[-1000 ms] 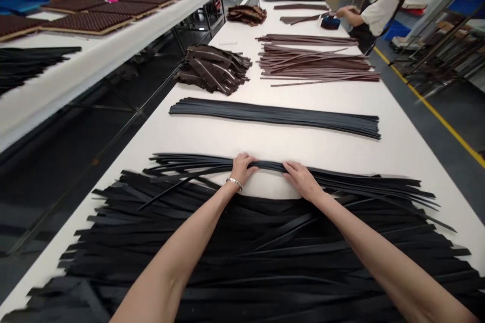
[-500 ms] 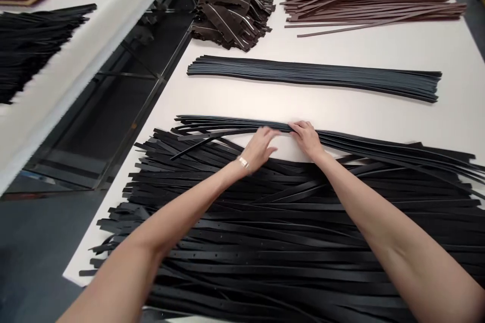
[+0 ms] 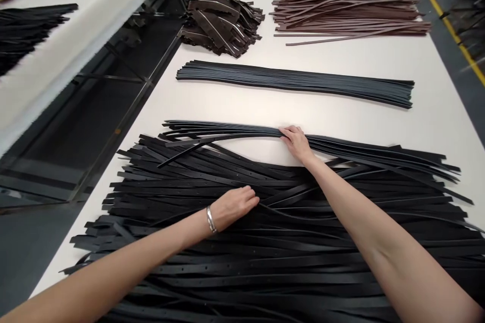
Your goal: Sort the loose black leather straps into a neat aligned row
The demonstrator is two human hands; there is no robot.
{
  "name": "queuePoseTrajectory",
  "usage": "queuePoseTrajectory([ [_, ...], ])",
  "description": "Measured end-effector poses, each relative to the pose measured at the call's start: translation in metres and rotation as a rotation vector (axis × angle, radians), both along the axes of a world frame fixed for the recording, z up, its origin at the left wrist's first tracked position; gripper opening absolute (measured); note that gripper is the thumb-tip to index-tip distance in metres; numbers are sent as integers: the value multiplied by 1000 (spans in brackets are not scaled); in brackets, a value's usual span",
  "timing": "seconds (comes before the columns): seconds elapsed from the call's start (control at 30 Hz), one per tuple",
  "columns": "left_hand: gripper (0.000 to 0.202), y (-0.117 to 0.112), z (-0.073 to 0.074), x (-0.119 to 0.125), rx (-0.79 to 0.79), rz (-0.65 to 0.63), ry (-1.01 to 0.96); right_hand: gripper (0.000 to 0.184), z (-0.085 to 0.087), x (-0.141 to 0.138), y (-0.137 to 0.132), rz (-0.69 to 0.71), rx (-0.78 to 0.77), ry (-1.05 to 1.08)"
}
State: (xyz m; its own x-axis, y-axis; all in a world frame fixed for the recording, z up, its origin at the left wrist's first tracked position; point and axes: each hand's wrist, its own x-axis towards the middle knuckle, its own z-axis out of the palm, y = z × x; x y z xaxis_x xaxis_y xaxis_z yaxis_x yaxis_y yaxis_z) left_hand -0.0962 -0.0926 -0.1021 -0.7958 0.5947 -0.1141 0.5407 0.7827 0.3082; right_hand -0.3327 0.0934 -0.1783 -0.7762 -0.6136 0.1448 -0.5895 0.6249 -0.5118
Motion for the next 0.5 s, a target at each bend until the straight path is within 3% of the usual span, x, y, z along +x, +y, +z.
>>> queuePoseTrajectory([
  [0.07,26,-2,-6,-35,96,151,-22,39,1,-2,-1,-3,-12,-19],
  [0.2,15,-4,-31,-122,256,629,153,35,4,-5,-3,-21,-2,-33],
  [0.3,16,-8,-52,-176,279,754,202,35,10,-5,-2,-2,10,-29],
  [0.4,13,-19,-57,-198,257,723,150,37,15,-4,0,76,44,16],
  [0.5,17,-30,-38,-182,209,749,163,36,17,-4,1,79,70,22],
])
